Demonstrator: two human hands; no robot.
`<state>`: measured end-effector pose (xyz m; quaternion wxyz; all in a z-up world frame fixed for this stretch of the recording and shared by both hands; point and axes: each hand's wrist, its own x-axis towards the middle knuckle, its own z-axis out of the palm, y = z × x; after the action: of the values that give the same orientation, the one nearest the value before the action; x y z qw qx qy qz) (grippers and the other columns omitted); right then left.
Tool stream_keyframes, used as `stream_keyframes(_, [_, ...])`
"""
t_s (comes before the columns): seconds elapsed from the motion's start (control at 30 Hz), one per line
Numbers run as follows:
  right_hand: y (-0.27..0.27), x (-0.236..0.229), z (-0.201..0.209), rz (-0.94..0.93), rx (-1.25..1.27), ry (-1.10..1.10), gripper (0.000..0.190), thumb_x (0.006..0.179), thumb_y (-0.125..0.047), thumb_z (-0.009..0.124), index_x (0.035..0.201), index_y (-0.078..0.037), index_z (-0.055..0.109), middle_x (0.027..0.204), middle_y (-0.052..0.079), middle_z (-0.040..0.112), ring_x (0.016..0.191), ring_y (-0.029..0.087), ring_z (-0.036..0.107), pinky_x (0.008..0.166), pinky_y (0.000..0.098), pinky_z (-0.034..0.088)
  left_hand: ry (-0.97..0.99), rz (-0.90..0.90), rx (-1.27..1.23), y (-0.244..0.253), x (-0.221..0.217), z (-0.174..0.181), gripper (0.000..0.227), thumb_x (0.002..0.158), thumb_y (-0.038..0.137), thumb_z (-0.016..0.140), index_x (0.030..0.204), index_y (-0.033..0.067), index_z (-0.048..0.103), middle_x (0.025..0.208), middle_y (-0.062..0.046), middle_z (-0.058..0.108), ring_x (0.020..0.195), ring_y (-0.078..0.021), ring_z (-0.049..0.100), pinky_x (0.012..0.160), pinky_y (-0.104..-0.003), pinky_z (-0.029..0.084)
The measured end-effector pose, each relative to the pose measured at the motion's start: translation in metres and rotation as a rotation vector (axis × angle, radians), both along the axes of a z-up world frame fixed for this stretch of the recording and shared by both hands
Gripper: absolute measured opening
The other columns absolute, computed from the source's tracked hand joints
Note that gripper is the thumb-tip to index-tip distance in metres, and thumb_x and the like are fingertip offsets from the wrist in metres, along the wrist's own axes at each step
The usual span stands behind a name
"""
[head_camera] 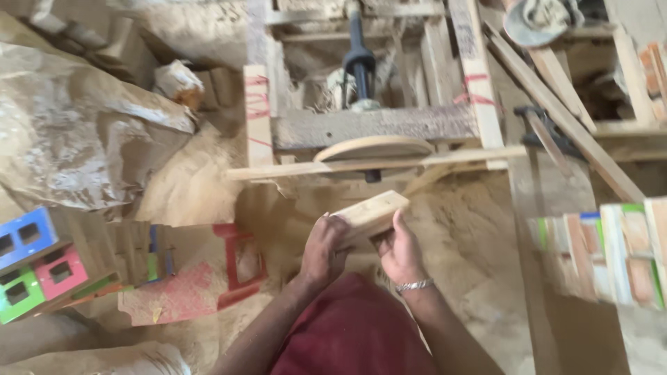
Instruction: The person smooths the edges of multiple small, colorful wooden blocks using a rotating grinding wheel. They handle each block one at a time, pressing the edges against the spinning wheel and then placing the finished pieces into a stack.
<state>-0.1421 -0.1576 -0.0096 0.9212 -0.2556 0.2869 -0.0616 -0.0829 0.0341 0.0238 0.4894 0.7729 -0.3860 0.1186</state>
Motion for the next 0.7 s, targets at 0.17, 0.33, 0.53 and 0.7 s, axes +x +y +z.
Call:
stream_keyframes(0.17, [-0.009, -0.011, 0.016, -0.004, -0.031, -0.201, 0.063, 0.099, -0.047, 0.057, 0.146, -0.006, 0.046, 0.142, 0.008, 0.057, 0.131, 0.023, 0.055, 0.112, 0.0423, 0.044, -0.062, 0.218, 0.101, -0.007, -0.004, 0.001, 0.061, 0.066, 0.017, 0.087, 0.12, 0.0048, 0.06, 0.112, -0.018, 0.062, 0.106, -0.0373, 0.061, 0.094, -0.048, 0.05])
stream_keyframes(0.33, [-0.009, 0.012, 0.019, -0.026, -0.11, -0.141, 0.063, 0.099, -0.047, 0.055, 0.144, -0.003, 0.047, 0.139, 0.01, 0.058, 0.129, 0.025, 0.056, 0.111, 0.0426, 0.047, 1.486, 0.004, -0.73, -0.034, -0.004, -0.022, 0.02, 0.096, 0.014, 0.066, 0.113, 0.0062, 0.058, 0.097, -0.009, 0.064, 0.088, -0.0201, 0.063, 0.084, -0.04, 0.057])
stream_keyframes(0.53, [-0.026, 0.057, 0.0, -0.018, -0.153, 0.087, 0.047, 0.105, -0.038, 0.049, 0.131, 0.001, 0.055, 0.124, 0.015, 0.064, 0.11, 0.026, 0.066, 0.097, 0.0408, 0.057, 1.761, -0.103, -1.059, -0.066, 0.048, -0.05, 0.016, 0.106, 0.017, 0.055, 0.108, 0.002, 0.06, 0.087, -0.006, 0.057, 0.075, -0.0179, 0.055, 0.074, -0.037, 0.053])
stream_keyframes(0.7, [-0.045, 0.11, 0.01, -0.02, -0.226, 0.255, 0.034, 0.106, -0.028, 0.055, 0.119, 0.003, 0.059, 0.109, 0.019, 0.069, 0.09, 0.029, 0.071, 0.076, 0.0377, 0.065, 1.739, 0.02, -1.055, -0.098, 0.1, -0.044, 0.024, 0.107, 0.023, 0.048, 0.102, 0.0017, 0.057, 0.083, -0.006, 0.052, 0.073, -0.0181, 0.051, 0.072, -0.037, 0.053])
